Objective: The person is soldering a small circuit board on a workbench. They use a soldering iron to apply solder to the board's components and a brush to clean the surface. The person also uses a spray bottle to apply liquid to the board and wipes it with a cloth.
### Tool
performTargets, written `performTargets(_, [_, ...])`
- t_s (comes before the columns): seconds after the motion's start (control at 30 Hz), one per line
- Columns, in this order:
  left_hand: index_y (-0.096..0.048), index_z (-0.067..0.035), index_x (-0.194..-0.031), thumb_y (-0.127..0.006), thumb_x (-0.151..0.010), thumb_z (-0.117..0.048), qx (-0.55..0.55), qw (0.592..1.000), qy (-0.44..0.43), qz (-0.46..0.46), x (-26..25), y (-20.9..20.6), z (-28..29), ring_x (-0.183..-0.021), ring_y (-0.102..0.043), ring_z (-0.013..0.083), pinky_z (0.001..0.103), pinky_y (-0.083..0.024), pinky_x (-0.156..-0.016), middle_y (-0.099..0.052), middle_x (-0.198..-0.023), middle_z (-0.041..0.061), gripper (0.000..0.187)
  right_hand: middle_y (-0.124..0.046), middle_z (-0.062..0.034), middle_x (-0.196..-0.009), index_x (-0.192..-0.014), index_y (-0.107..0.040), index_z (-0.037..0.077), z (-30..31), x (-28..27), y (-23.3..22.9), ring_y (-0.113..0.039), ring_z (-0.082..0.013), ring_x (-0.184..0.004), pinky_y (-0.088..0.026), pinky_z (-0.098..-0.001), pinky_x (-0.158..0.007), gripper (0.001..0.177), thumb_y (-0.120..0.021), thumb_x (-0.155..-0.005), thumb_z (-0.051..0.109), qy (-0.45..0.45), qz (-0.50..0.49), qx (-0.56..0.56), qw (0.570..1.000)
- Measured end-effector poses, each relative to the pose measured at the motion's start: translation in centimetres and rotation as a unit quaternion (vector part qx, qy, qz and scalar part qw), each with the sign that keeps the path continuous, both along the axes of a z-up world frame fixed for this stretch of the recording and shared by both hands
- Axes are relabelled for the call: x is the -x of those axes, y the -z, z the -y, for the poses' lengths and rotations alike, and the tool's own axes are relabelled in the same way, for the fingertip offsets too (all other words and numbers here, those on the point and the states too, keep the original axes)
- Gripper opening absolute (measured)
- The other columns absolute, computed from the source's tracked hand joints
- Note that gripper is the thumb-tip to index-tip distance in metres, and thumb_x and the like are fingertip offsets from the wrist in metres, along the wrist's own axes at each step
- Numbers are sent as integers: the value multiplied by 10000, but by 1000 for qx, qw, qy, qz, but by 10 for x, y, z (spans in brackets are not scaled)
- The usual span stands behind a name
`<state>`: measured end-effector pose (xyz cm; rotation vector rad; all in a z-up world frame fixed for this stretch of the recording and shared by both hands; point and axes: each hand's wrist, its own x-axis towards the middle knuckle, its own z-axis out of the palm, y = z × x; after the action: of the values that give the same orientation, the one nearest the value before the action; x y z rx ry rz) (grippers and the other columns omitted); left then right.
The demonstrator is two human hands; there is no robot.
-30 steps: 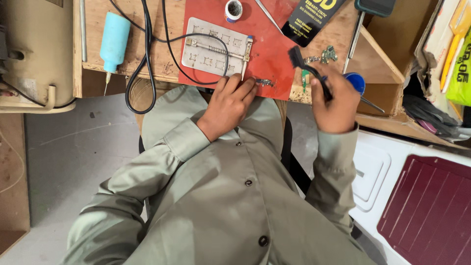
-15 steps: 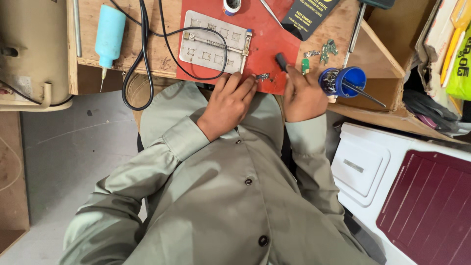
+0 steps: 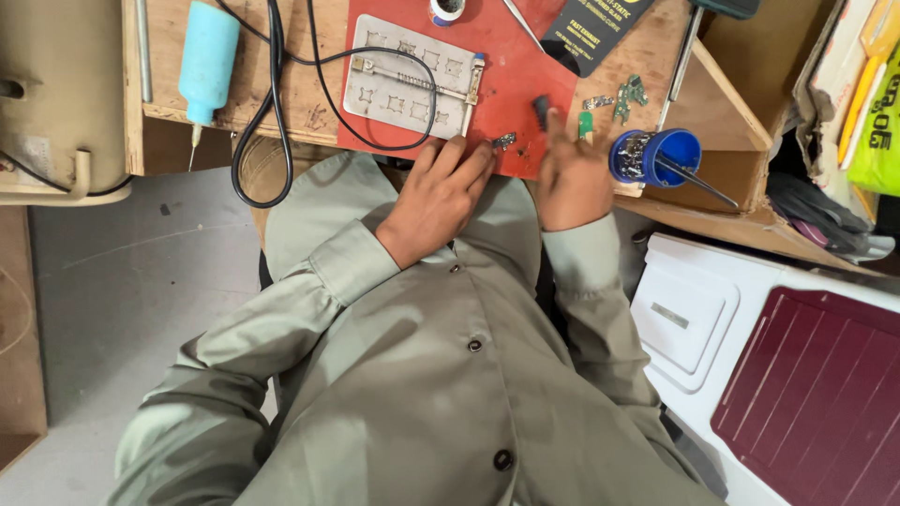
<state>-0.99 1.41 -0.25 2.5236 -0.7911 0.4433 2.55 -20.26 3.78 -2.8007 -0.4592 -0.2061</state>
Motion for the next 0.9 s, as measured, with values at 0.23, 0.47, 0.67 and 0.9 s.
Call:
performTargets(0.23, [-653,37,-1343,-571,-916,-154,-12,1000,1,-2,0,-1,-2,-1249,-507,264,414,-411,-1045,-579,-1414,99,474,-747,-229,-1096,-1375,-666,59,15,0,-13,-703,-244,-783,-547,-340,-744,354,-643,-1037,-42,-3,-43,-172,984])
performTargets(0.47, [-673,35,-1313,-580,-893,-158,-19,1000,5,-3,-2,-2,-2,-1233,-511,257,387,-426,-1005,-584,-1412,108,471,-652,-246,-842,-1408,-650,49,-12,29,-6,-675,-361,-715,-538,-396,-690,445,-666,-970,-31,-17,-51,-107,993])
performTargets(0.67, [-728,36,-1193,-615,-925,-150,-16,1000,4,-9,0,3,2,-1221,-507,261,390,-408,-969,-583,-1426,108,345,-627,-260,-754,-1439,-624,70,-29,18,16,-661,-411,-651,-510,-452,-628,451,-631,-994,-1,57,-114,-104,986])
performTargets(0.9, [-737,37,-1195,-605,-829,-194,-79,997,13,-7,2,0,0,-1264,-480,280,415,-400,-1039,-547,-1467,136,452,-678,-271,-965,-1477,-510,61,-28,24,17,-697,-431,-872,-557,-458,-782,456,-598,-1034,-3,-60,3,-62,996])
